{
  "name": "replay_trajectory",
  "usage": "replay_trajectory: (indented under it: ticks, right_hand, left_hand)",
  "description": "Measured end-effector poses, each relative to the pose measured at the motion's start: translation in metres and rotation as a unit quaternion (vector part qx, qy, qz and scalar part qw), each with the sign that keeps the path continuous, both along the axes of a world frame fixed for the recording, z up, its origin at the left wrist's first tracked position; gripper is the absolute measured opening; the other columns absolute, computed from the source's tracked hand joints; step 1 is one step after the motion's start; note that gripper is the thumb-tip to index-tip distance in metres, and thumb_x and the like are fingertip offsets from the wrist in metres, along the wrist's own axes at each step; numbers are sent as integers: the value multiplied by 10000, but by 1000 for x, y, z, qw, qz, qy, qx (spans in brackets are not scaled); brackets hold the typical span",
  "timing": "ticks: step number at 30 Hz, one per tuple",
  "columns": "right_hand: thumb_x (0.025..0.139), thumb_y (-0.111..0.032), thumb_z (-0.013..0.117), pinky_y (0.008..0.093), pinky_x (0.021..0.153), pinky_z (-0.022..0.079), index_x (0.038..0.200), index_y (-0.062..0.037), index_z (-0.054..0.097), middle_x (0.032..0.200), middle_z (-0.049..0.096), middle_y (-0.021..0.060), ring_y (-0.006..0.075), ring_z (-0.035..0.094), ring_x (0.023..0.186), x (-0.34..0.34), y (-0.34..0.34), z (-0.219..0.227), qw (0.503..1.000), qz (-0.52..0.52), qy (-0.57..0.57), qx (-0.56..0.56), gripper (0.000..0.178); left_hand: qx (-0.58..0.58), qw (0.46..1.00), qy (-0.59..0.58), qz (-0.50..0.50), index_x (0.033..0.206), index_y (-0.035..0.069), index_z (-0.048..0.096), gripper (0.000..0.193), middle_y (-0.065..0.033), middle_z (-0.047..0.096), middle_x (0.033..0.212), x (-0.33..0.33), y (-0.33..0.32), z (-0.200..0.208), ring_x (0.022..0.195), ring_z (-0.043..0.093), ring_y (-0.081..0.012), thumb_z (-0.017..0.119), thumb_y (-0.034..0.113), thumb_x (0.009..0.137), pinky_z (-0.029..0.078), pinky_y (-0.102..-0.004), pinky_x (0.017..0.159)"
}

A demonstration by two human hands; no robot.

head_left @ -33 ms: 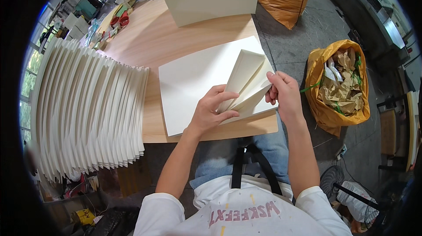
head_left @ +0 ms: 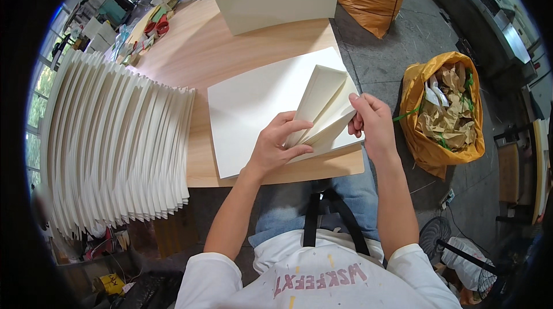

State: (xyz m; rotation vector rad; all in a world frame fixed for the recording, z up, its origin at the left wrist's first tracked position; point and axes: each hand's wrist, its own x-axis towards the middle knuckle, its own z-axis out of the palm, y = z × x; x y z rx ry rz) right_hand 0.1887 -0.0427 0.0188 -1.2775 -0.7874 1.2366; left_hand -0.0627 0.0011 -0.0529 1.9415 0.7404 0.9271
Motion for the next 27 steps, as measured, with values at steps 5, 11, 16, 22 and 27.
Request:
replay_trajectory:
  ticks: [5, 11, 16, 22, 27]
  right_hand:
    - [1081, -342, 693, 256, 527, 422, 784, -93, 594, 641, 595, -32, 81, 597, 581, -1, 4, -18, 919, -21, -376, 114, 401]
    - [1074, -283, 689, 260, 504, 392, 733, -137, 499, 627, 521, -23, 106, 570, 541, -4, 4, -3, 999, -9, 23, 24, 417]
    - [1089, -323, 679, 247, 521, 415, 782, -112, 580, 644, 547, -27, 82, 564, 550, 1, 1, -9, 999, -6, 33, 33, 385]
    - [1087, -363, 683, 313, 554, 441, 805, -92, 581, 646, 528, 1, 136, 559, 590, 18, -17, -48, 993, -93, -57, 52, 404]
    - [969, -246, 728, 479, 906, 535, 888, -70, 647, 976, 649, 149, 329, 654, 989, 1, -52, -64, 787, -198, -565, 151, 211]
  left_hand:
    - [30, 998, -28, 48, 1348, 177, 775, 473, -138, 632, 1486, 9, -2, 5, 1309, 665, -302, 888, 108, 894, 591, -406, 1070]
    - [62, 998, 16, -15, 1351, 169, 772, 500, -128, 621, 1484, 2, -1, 6, 1293, 667, -289, 909, 116, 873, 600, -400, 1057]
    - [29, 999, 25, 5, 1331, 156, 783, 548, -106, 667, 1386, 3, -2, 7, 1263, 666, -272, 965, 170, 814, 594, -389, 1032]
    - [3, 1000, -8, 2, 1347, 163, 784, 561, -95, 707, 1331, 3, -1, 1, 1249, 667, -259, 964, 164, 816, 582, -378, 1020]
    - [-2, 1000, -3, 3, 1350, 164, 785, 550, -97, 716, 1314, 4, -4, 5, 1239, 667, -274, 955, 166, 827, 574, -377, 1022]
